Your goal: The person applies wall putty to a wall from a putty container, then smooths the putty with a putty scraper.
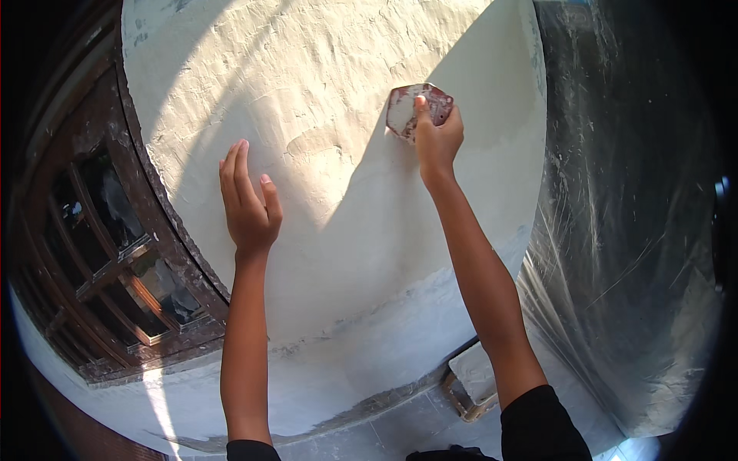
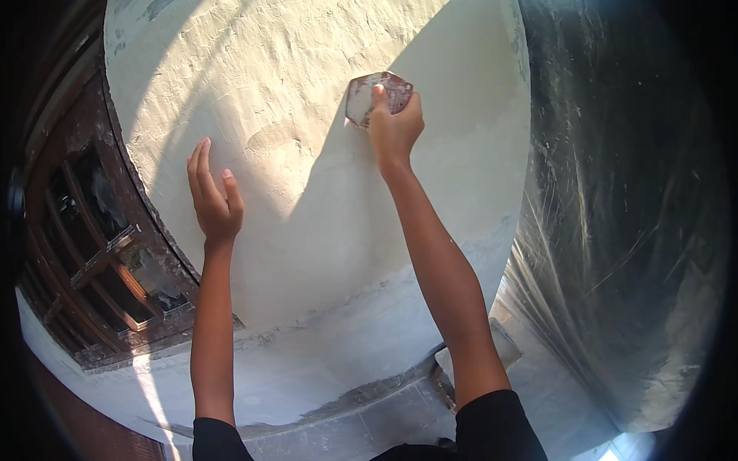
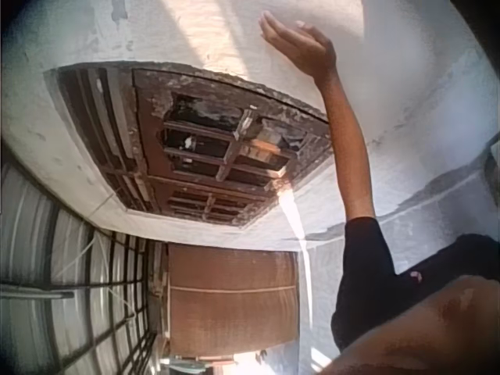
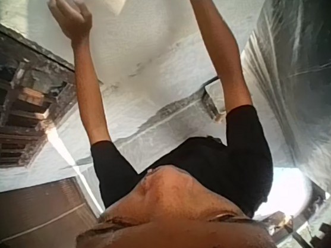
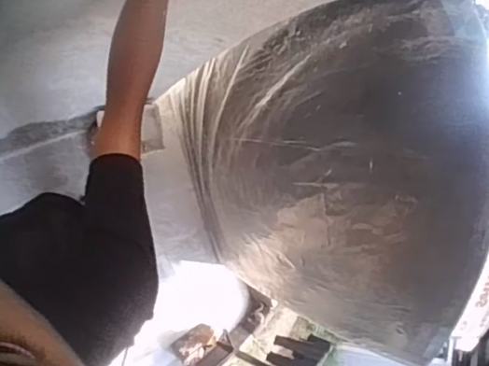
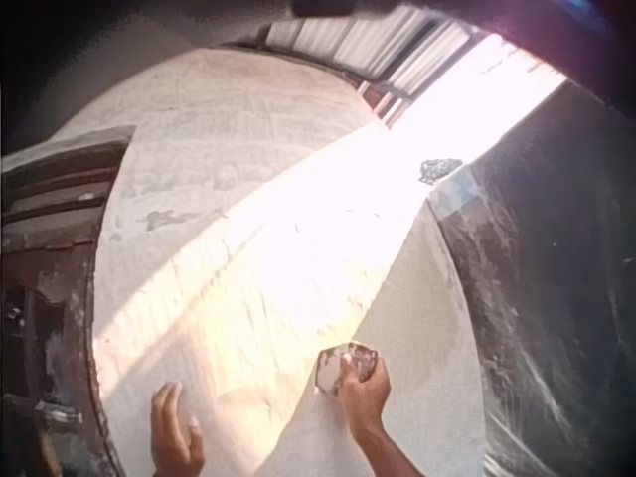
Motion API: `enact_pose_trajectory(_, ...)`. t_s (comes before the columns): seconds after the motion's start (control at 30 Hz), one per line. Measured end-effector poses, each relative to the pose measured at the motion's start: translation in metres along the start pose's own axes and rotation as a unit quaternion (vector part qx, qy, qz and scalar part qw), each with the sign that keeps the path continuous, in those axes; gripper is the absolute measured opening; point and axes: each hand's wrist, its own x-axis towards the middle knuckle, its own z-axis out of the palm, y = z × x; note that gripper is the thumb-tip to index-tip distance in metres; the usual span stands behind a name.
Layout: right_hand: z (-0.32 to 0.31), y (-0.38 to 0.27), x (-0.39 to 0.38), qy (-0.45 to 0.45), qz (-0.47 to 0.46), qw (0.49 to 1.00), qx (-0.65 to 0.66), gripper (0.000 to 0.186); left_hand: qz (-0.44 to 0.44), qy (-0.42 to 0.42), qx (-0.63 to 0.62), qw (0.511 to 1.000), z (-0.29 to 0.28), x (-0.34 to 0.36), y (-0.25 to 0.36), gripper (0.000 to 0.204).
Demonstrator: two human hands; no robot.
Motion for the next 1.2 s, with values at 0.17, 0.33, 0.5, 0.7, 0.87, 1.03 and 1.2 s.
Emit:
enact_pose_trajectory(0.17, -0.025, 0.004, 0.014, 0.023, 0.026, 0.995, 0.098, 0.022, 0.008, -0.022, -0.018, 1.0, -0.005, 0.0, 0.003, 0.052)
enact_pose_trajectory(0.33, 0.011, -0.005, -0.054, -0.221, -0.234, 0.942, -0.091, 0.027, 0.004, -0.023, -0.01, 1.0, -0.006, -0.002, -0.003, 0.052)
enact_pose_trajectory(0.5, -0.011, 0.014, -0.006, -0.135, -0.02, 0.991, -0.003, 0.022, 0.003, -0.019, -0.009, 1.0, -0.01, 0.001, -0.006, 0.052)
enact_pose_trajectory(0.7, -0.055, 0.041, 0.038, 0.124, 0.153, 0.969, 0.152, 0.023, 0.011, -0.017, -0.001, 1.0, -0.002, 0.001, 0.005, 0.051)
enact_pose_trajectory(0.87, 0.0, 0.0, -0.047, -0.15, -0.049, 0.984, 0.087, 0.024, 0.01, -0.026, 0.012, 1.0, -0.009, 0.0, 0.0, 0.051)
enact_pose_trajectory(1.03, 0.011, 0.004, -0.038, -0.17, -0.094, 0.978, -0.075, 0.023, 0.019, -0.022, 0.006, 1.0, -0.008, -0.002, -0.003, 0.051)
enact_pose_trajectory(1.2, -0.039, 0.014, 0.028, 0.093, 0.14, 0.979, 0.116, 0.019, 0.015, -0.033, -0.026, 0.999, -0.005, -0.001, 0.003, 0.052)
